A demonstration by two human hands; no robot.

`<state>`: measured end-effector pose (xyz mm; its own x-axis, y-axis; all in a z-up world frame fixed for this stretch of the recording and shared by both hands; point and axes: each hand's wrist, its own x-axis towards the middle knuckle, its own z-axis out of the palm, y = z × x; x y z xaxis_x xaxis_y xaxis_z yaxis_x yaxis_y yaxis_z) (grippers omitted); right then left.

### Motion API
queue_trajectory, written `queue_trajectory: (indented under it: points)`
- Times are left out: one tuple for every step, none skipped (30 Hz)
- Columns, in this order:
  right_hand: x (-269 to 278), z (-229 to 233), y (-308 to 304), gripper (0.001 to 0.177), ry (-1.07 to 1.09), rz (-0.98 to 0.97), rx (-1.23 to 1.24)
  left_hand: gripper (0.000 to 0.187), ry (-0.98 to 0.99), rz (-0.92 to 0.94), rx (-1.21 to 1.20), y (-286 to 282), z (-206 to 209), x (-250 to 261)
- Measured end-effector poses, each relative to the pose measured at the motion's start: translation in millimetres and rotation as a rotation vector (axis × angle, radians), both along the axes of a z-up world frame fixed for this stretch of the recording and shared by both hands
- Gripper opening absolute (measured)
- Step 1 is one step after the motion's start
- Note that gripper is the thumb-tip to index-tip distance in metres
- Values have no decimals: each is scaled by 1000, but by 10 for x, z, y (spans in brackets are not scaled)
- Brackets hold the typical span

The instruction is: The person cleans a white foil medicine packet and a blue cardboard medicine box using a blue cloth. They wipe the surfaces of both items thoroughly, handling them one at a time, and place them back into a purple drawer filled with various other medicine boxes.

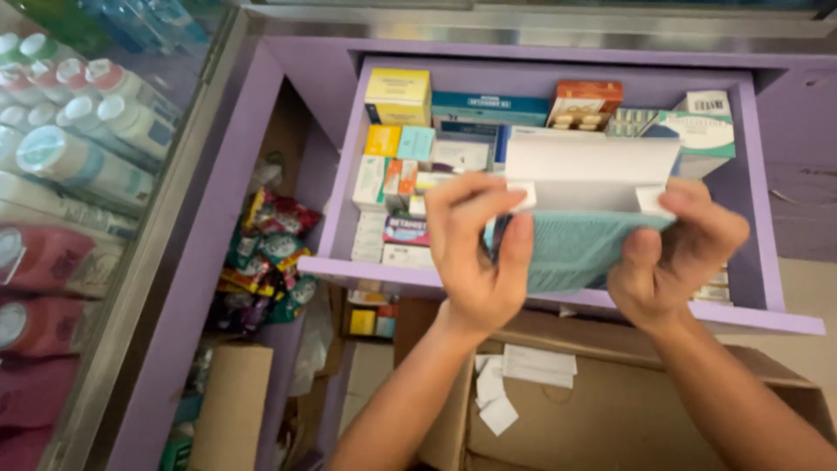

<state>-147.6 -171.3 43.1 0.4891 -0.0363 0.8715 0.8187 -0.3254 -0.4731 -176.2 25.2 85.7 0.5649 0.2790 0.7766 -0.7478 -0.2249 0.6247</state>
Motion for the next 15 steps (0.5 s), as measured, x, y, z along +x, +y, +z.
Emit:
queue_trajectory:
  points:
    - [0,35,44,37,26,44,-1,17,-8,-15,0,7,-31,-18]
    - [11,96,67,37,24,48,0,17,-10,-11,1,0,14,-1]
    - [-39,138,78,37,12,44,3,17,6,8,2,-17,46,-27]
    - [-90,183,90,37,-1,41,5,17,22,28,4,-33,79,-55]
    - [-87,257,116,37,-6,40,5,17,17,28,4,-49,62,-55]
    - [-85,340,147,35,-7,86,44,13,13,17,-31,-61,54,-54]
    - [-56,429,183,33,-11,137,85,9,5,10,-63,-69,56,-34]
    - [-41,441,194,33,-21,141,87,9,-5,14,-61,-73,97,-10]
    - [-93,427,193,25,33,113,142,11,26,-26,-96,-88,114,-40]
    - [-144,409,192,20,88,86,196,12,57,-65,-132,-101,126,-69]
    - [-156,334,179,20,87,82,195,12,56,-70,-133,-100,101,-94]
    - [-166,264,167,19,82,63,204,13,69,-43,-117,-98,81,-115]
    - [-125,211,151,20,67,55,217,13,71,-12,-99,-100,77,-97]
    - [-125,350,224,20,56,56,217,13,60,-12,-99,-113,131,-75]
    - [-165,472,301,26,73,63,234,23,106,-54,-177,-121,171,-91]
